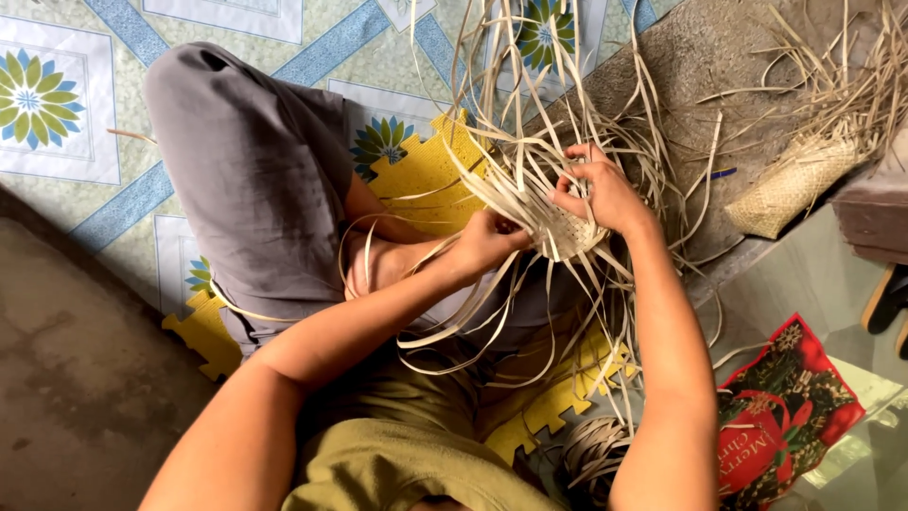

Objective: Weaving thin strips of material to create a circular base for a basket or hat

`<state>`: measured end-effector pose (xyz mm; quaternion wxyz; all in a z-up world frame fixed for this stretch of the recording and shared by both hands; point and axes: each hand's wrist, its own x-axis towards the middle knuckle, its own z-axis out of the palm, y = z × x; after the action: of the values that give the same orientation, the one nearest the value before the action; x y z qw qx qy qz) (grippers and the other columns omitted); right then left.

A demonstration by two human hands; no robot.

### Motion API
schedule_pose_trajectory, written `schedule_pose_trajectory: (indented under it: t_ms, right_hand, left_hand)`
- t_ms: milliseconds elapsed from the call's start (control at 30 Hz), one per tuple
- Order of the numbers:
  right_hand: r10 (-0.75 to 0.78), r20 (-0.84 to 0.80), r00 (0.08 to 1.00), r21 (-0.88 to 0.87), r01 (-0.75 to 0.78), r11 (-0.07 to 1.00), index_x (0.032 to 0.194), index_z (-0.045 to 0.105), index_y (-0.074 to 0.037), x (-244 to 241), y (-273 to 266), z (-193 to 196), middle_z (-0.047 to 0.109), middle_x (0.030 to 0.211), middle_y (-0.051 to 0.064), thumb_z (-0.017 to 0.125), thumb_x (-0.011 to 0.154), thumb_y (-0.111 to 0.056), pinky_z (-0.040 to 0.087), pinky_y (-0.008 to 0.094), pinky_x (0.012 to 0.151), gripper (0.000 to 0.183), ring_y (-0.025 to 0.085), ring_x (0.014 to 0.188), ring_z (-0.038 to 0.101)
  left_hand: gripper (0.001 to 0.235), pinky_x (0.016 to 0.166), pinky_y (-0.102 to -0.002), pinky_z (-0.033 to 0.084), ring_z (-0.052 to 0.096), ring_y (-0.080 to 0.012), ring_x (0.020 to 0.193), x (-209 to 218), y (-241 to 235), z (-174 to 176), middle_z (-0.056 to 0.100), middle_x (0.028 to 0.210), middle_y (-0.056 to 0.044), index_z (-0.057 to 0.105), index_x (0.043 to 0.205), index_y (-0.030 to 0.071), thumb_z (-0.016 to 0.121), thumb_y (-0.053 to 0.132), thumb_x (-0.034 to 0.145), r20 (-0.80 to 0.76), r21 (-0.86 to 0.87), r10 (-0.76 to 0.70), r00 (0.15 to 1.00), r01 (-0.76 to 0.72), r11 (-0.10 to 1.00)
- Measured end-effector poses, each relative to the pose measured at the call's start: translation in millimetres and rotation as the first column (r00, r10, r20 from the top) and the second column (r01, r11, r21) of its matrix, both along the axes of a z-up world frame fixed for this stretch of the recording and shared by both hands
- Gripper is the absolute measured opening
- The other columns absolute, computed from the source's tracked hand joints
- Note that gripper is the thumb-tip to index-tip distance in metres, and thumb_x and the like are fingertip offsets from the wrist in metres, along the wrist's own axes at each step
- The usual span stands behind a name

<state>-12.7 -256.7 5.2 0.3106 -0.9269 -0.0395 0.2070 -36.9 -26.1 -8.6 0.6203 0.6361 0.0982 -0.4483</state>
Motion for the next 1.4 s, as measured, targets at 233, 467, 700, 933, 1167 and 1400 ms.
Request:
schedule_pose_trajectory:
  t_ms: [233,467,700,933,1167,1400]
  right_hand:
    - [-0.050,-0.012,0.999,-0.008,0.050,0.999,0.076,0.067,-0.012,-6,-7,-19,0.061,0.131,0.021,0.084,0.075,-0.026,0.047,0.056,0.103,0.023,0.050,0.122,0.060]
    - [-0.075,-0.044,0.996,0.045,0.077,0.996,0.076,0.065,-0.009,-10,-13,-27,0.064,0.129,0.017,0.083,0.071,-0.023,0.048,0.054,0.098,0.024,0.047,0.119,0.062]
    - [-0.100,0.086,0.991,0.194,0.081,0.978,0.112,0.068,-0.005,0,-12,48,0.054,0.138,0.024,0.083,0.082,-0.018,0.039,0.061,0.110,0.036,0.049,0.131,0.051]
    - [-0.069,0.267,0.961,0.141,0.032,0.990,0.112,0.067,-0.002,-34,19,125,0.058,0.128,0.021,0.058,0.072,0.014,0.038,0.056,0.113,0.044,0.041,0.129,0.053]
    - [0.074,0.388,0.919,-0.149,-0.017,0.989,0.102,0.071,-0.016,-77,58,105,0.061,0.119,0.003,0.067,0.068,-0.001,0.043,0.044,0.091,0.037,0.026,0.107,0.057]
    - [0.315,0.478,0.820,-0.549,0.000,0.836,0.125,0.069,-0.021,-107,94,70,0.057,0.120,0.002,0.073,0.065,-0.014,0.040,0.042,0.082,0.061,0.023,0.093,0.053]
  left_hand:
    - [0.055,0.080,-0.042,0.057,0.076,-0.0332,0.096,10,6,37,0.076,0.093,-0.015,0.077,0.099,0.006,0.088,0.046,0.063,0.059,0.118,-0.159,0.985,0.152,0.981]
    - [0.048,0.078,-0.037,0.059,0.077,-0.0296,0.094,18,3,39,0.077,0.093,-0.011,0.078,0.099,0.013,0.089,0.042,0.063,0.077,0.134,-0.191,0.979,0.180,0.974]
    - [0.042,0.076,-0.037,0.059,0.077,-0.0307,0.093,11,11,39,0.077,0.093,-0.013,0.080,0.100,0.012,0.088,0.036,0.066,0.073,0.140,-0.181,0.981,0.169,0.976]
    - [0.047,0.095,-0.048,0.057,0.072,-0.0252,0.113,5,19,-3,0.078,0.112,-0.002,0.073,0.122,0.023,0.061,0.048,0.084,0.127,0.084,-0.334,0.934,0.325,0.942]
    - [0.048,0.093,-0.050,0.057,0.074,-0.0318,0.103,6,42,-14,0.078,0.099,-0.008,0.073,0.122,0.017,0.052,0.013,0.079,0.346,-0.094,-0.203,0.916,0.249,0.964]
    - [0.024,0.081,-0.046,0.060,0.073,-0.0391,0.095,13,34,-38,0.072,0.097,-0.019,0.079,0.107,0.010,0.071,0.006,0.085,0.587,-0.262,-0.014,0.809,0.206,0.943]
